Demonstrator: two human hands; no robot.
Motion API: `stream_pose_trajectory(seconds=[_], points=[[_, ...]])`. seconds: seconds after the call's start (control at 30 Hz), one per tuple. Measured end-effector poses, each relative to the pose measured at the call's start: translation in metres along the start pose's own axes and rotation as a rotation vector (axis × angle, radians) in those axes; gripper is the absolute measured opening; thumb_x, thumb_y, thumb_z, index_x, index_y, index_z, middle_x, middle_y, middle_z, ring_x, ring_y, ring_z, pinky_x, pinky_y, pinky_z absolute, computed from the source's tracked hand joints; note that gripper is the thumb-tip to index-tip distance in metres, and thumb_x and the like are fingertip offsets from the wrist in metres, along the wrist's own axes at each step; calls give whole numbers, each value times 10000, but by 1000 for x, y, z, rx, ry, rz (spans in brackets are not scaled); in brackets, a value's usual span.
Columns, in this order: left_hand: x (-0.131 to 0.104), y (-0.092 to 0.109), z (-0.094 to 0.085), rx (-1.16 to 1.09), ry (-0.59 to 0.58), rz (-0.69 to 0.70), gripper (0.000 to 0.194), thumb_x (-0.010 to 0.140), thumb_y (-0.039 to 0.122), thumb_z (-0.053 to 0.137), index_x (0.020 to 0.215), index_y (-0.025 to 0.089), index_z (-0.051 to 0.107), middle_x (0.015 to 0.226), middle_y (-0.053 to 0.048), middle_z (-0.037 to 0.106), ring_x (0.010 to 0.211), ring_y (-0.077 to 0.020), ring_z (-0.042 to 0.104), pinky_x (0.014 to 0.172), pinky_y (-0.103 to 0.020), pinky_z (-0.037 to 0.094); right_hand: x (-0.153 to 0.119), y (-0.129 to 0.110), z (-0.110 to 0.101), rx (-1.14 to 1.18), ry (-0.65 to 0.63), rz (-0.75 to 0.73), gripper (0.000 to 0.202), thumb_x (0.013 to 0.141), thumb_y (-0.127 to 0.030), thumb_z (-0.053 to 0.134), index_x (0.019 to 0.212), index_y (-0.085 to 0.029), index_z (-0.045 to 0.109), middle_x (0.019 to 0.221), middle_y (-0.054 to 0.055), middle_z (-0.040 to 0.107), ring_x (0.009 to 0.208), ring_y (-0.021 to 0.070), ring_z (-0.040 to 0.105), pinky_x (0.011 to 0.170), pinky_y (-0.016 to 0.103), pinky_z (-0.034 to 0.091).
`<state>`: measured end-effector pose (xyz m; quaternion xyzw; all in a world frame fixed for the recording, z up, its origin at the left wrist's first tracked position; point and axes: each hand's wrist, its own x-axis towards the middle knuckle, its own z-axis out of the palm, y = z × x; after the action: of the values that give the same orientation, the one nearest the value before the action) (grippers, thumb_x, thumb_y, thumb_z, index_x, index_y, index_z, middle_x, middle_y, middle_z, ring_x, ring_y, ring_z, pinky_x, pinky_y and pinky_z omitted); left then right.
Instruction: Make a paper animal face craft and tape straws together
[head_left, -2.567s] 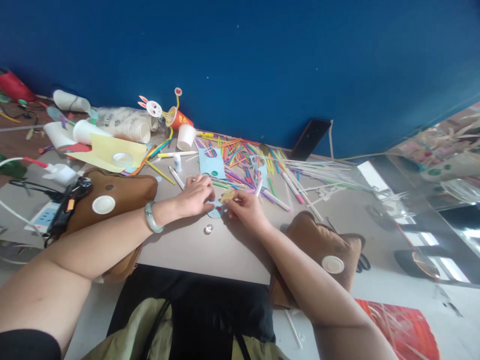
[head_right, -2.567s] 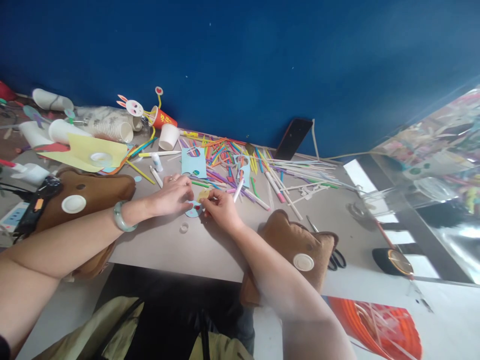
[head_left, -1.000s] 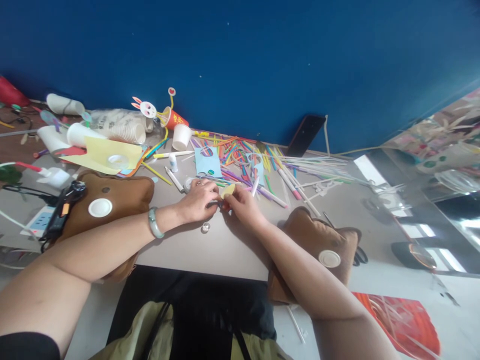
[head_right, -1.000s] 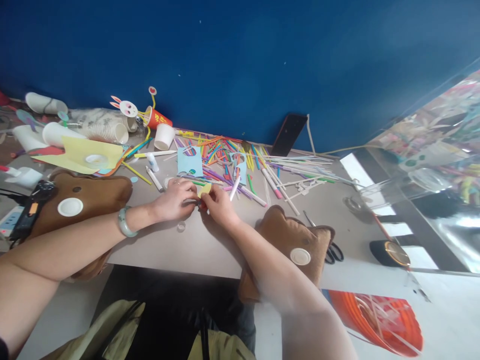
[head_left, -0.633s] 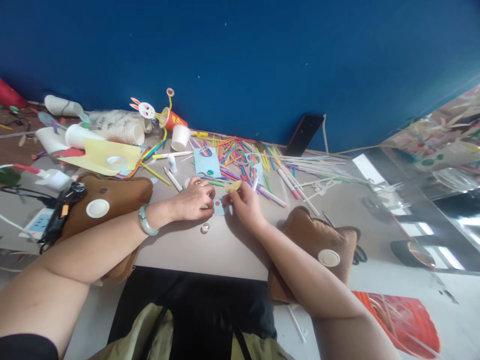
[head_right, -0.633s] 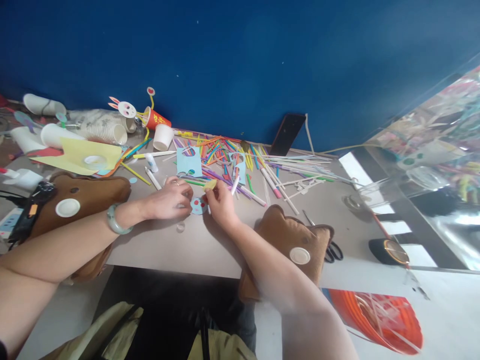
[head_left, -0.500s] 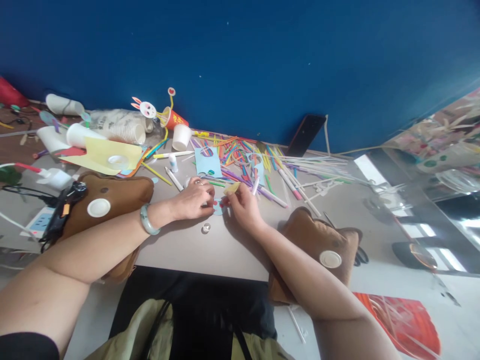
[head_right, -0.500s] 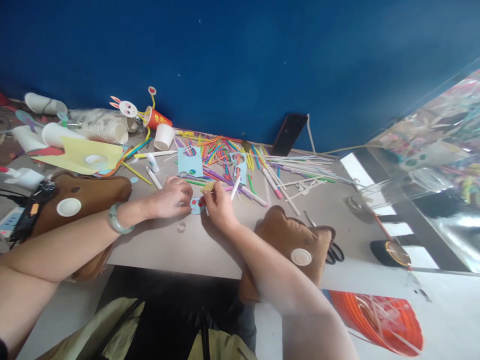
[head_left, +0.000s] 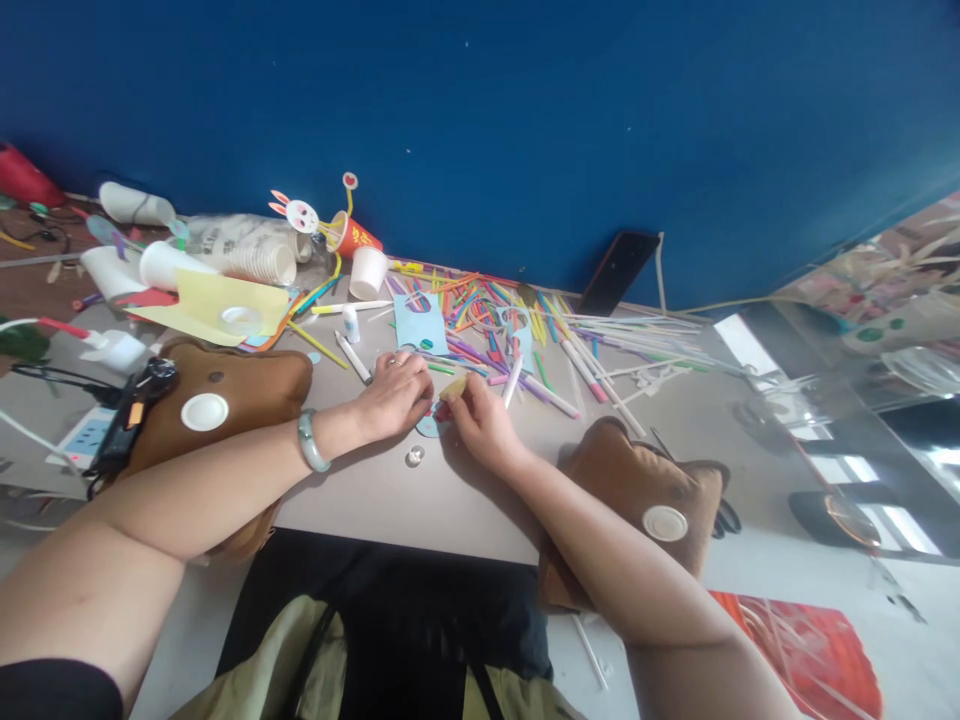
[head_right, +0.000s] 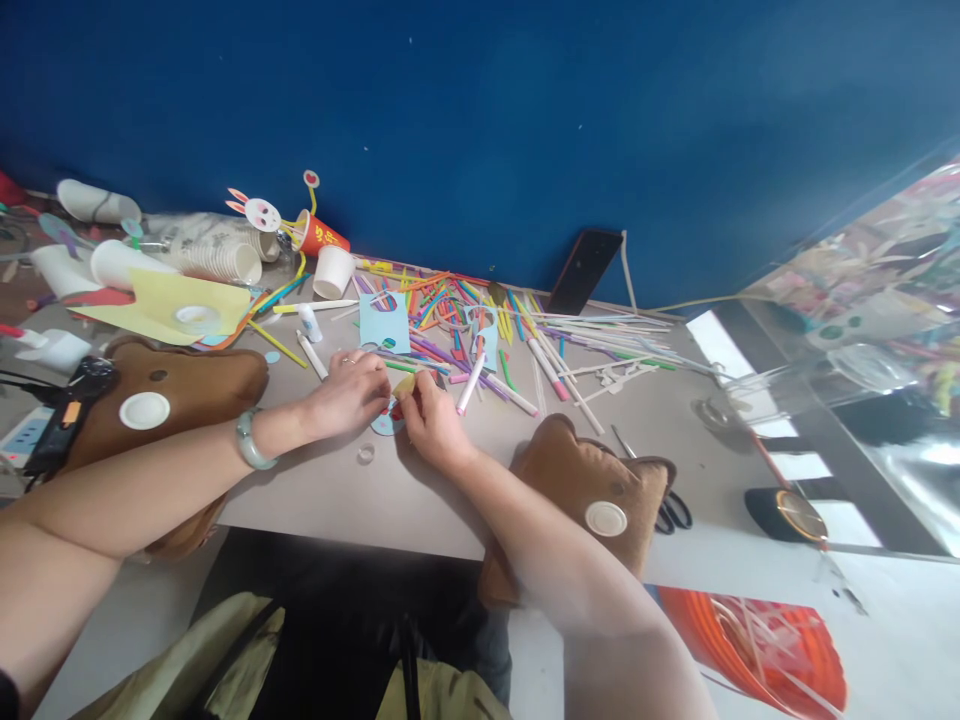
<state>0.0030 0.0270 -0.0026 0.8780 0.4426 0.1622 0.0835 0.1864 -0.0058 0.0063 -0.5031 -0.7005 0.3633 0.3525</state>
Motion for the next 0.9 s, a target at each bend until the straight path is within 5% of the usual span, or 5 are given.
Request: stream_pose_trajectory(seconds=[0.3, 0.77, 0.9], points=[[0, 3, 0, 25, 42, 19, 184, 930, 246, 460, 851, 171, 609, 956, -105, 597, 1002, -292, 499, 860, -470, 341, 0, 3, 2, 65, 24, 23, 138, 915, -329, 488, 824, -231, 451, 714, 21, 640, 664, 179, 605, 646, 310, 459], [3, 3, -11, -387, 231, -113, 88, 876, 273, 602, 886, 192, 634, 997, -58, 672, 1033, -226, 584, 974, -394, 356, 2, -6, -6, 361, 115, 117, 227, 821, -378, 650, 760, -195, 531, 529, -47, 541, 473, 101, 483, 500, 243, 380], [2, 5, -14, -495, 265, -106, 132, 818, 303, 684, 849, 180, 648, 934, -60, 695, 968, -221, 615, 893, -350, 420, 1, -11, -10, 405, 161, 153, 246, 812, -380, 678, 751, -185, 542, 528, -47, 542, 475, 87, 466, 495, 229, 363]])
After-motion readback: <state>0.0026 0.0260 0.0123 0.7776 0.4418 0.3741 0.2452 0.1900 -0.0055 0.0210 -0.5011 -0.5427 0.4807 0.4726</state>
